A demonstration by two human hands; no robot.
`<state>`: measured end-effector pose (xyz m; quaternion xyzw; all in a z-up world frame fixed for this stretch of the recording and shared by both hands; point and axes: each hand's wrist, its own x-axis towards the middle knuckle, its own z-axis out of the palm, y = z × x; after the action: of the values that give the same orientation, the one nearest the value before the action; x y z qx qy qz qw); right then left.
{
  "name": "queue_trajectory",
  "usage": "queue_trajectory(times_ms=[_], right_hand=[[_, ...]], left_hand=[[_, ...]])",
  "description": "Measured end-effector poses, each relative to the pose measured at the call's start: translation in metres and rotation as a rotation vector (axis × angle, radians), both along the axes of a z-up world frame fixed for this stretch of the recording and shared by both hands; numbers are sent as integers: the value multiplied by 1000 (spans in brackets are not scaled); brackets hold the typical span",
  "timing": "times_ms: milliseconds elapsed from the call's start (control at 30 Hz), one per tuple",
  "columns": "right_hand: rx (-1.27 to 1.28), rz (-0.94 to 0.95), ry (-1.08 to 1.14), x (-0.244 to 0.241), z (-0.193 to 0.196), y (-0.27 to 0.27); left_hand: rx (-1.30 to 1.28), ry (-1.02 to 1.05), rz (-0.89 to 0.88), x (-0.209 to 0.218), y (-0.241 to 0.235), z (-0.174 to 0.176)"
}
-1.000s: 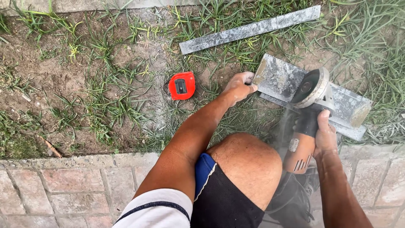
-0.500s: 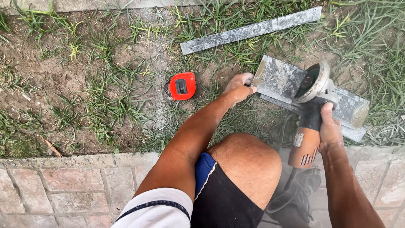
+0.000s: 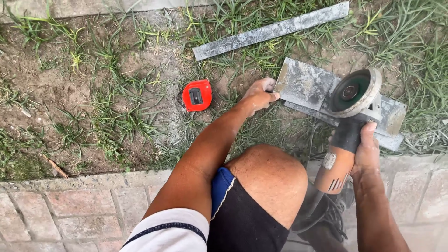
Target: Measuring, marking, and cutting a stone tile with an angle grinder
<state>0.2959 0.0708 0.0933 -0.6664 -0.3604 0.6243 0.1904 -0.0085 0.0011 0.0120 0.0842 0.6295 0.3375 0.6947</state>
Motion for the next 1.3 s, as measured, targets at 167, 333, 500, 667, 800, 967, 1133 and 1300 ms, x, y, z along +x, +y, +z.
queue_trajectory(times_ms=[167, 333, 500, 667, 800, 967, 1133, 1300], right_hand=[[37, 12, -62, 7, 3, -10], [10, 33, -107, 3, 3, -20], [25, 29, -81, 13, 0, -27], [46, 24, -149, 24, -1, -30], [40, 53, -147, 26, -4, -34], [-2, -28, -208, 21, -4, -34], [-9, 48, -256, 9, 6, -33], [-55, 63, -287, -1, 11, -31]], left_hand=[[44, -20, 15, 1, -2, -3], [20, -19, 11, 0, -3, -4], [-7, -72, 89, -1, -4, -9], [-7, -188, 222, -3, -13, -16], [15, -192, 250, -3, -12, -13], [48, -219, 331, -4, -16, -29], [38, -156, 291, -12, -18, -13], [23, -88, 243, -12, -19, -11]])
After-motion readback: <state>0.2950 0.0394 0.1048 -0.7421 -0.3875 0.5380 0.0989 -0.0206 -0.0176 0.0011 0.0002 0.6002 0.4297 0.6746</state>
